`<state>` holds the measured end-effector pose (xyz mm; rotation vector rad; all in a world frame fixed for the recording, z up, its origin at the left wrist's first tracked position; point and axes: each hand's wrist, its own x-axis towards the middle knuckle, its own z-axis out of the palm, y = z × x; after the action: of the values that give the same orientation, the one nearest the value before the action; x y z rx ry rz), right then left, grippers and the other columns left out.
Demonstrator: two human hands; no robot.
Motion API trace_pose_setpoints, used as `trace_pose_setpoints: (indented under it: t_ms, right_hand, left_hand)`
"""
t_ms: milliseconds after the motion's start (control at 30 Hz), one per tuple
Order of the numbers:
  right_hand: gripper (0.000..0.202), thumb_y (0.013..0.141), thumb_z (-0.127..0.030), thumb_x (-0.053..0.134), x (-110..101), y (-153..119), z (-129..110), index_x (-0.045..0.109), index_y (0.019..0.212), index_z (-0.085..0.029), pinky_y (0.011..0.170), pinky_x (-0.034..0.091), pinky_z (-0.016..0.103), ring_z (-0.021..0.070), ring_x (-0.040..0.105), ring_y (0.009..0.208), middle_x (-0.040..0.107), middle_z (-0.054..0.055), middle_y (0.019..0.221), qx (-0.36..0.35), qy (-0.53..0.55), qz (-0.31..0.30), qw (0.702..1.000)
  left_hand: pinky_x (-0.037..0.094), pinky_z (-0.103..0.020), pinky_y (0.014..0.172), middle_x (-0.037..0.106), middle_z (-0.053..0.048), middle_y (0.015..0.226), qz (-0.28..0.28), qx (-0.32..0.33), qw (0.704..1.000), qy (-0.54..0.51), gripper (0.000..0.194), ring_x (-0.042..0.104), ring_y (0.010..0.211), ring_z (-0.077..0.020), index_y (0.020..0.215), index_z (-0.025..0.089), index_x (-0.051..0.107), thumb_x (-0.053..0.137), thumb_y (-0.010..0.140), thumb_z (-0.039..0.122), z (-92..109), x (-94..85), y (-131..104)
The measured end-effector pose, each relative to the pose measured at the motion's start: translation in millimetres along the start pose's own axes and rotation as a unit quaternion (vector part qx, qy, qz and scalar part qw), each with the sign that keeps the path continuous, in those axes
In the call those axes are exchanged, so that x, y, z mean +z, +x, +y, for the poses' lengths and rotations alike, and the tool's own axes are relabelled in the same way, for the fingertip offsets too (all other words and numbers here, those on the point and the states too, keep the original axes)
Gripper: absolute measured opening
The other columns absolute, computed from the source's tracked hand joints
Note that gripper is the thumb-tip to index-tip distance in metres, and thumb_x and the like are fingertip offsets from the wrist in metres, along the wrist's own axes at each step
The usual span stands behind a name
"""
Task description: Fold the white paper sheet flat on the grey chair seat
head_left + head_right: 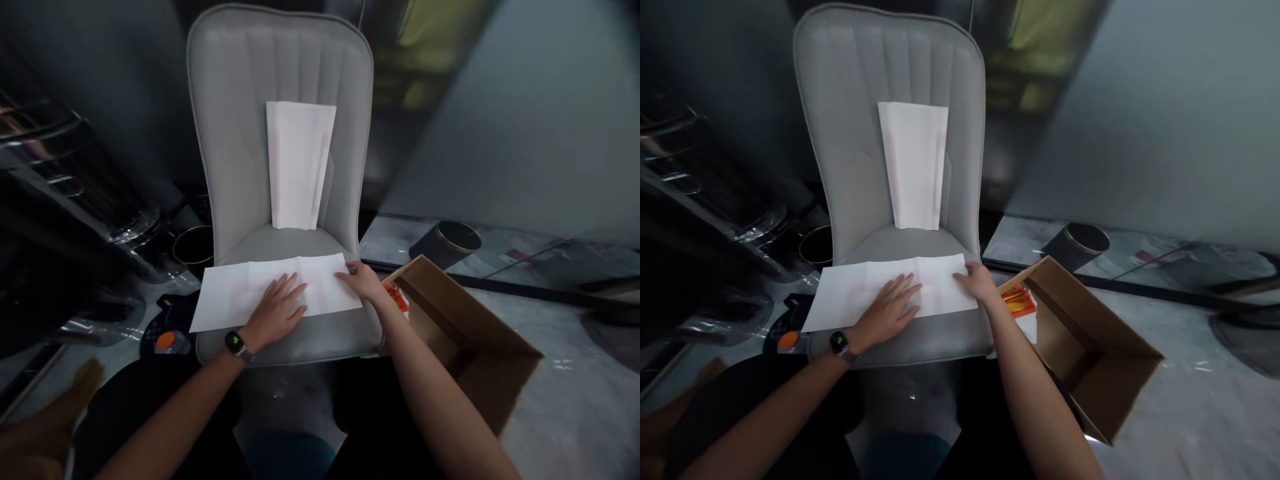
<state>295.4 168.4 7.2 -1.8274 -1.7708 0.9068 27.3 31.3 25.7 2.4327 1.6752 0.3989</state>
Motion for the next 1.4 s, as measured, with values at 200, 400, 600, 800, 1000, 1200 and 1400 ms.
trace_pose_setpoints:
  t_ms: [200, 400, 600, 800, 1000, 1200, 1400]
  right_hand:
    - [0.038, 0.076, -0.033, 0.081, 0, 8, -2, 0.075, 0.110, -0.017, 0.070, 0.047, 0.031, 0.0200, 0.064, 0.073, 0.067, 0.001, 0.079, -0.024, -0.008, -0.012, 1.000]
    - [0.023, 0.075, -0.033, 0.077, -3, 10, -5, 0.069, 0.092, -0.019, 0.068, 0.049, 0.030, 0.0173, 0.061, 0.071, 0.068, -0.001, 0.081, -0.067, 0.052, -0.034, 0.996]
    - [0.021, 0.091, -0.031, 0.065, -4, -15, -13, 0.077, 0.105, -0.021, 0.090, 0.058, 0.040, 0.0237, 0.073, 0.093, 0.079, 0.008, 0.101, -0.212, 0.035, -0.055, 0.975]
    - [0.031, 0.103, -0.023, 0.055, 6, -53, -7, 0.075, 0.125, -0.022, 0.117, 0.050, 0.052, 0.0268, 0.061, 0.136, 0.069, 0.012, 0.142, -0.387, -0.041, -0.070, 0.919]
    - [0.037, 0.104, -0.019, 0.052, 23, -80, 1, 0.069, 0.137, -0.020, 0.124, 0.040, 0.055, 0.0262, 0.050, 0.148, 0.062, 0.011, 0.151, -0.441, -0.089, -0.103, 0.887]
    - [0.044, 0.104, -0.027, 0.057, 22, -87, 5, 0.061, 0.147, -0.021, 0.126, 0.036, 0.058, 0.0271, 0.045, 0.150, 0.056, 0.012, 0.156, -0.443, -0.084, -0.123, 0.884]
    - [0.048, 0.105, -0.022, 0.054, 26, -91, 8, 0.055, 0.153, -0.021, 0.126, 0.036, 0.060, 0.0270, 0.045, 0.151, 0.054, 0.013, 0.157, -0.454, -0.082, -0.120, 0.879]
  left_hand:
    - [0.023, -0.059, 0.128, 0.032, -0.013, 0.172, -0.055, 0.014, 0.998, 0.025, 0.057, 0.024, 0.160, -0.0375, 0.159, 0.021, 0.045, 0.049, 0.107, 0.043, 12, 19.4, 17]
    - [0.024, -0.058, 0.128, 0.032, -0.013, 0.172, -0.077, 0.029, 0.996, 0.024, 0.058, 0.026, 0.160, -0.0373, 0.160, 0.022, 0.044, 0.049, 0.107, 0.046, -3, 10.9, 17]
    - [0.027, -0.061, 0.126, 0.036, -0.013, 0.170, -0.061, 0.047, 0.997, -0.010, 0.056, 0.028, 0.158, -0.0394, 0.156, 0.023, 0.048, 0.051, 0.105, 0.047, -7, 15.6, 19]
    - [0.027, -0.059, 0.128, 0.042, -0.017, 0.165, 0.020, 0.045, 0.997, -0.057, 0.055, 0.032, 0.157, -0.0361, 0.153, 0.019, 0.046, 0.054, 0.104, 0.042, -5, 21.9, 9]
    - [0.035, -0.058, 0.125, 0.038, -0.019, 0.165, 0.105, 0.057, 0.989, -0.086, 0.066, 0.033, 0.156, -0.0362, 0.157, 0.017, 0.039, 0.061, 0.097, 0.031, -3, 15.5, 2]
    - [0.028, -0.062, 0.128, 0.047, -0.014, 0.163, 0.001, 0.082, 0.993, -0.083, 0.052, 0.036, 0.155, -0.0347, 0.145, 0.019, 0.058, 0.060, 0.094, 0.030, -3, 14.9, 4]
    - [0.029, -0.061, 0.128, 0.050, -0.016, 0.160, -0.009, 0.101, 0.989, -0.107, 0.045, 0.036, 0.156, -0.0322, 0.141, 0.017, 0.061, 0.060, 0.098, 0.031, -11, 10.1, 5]
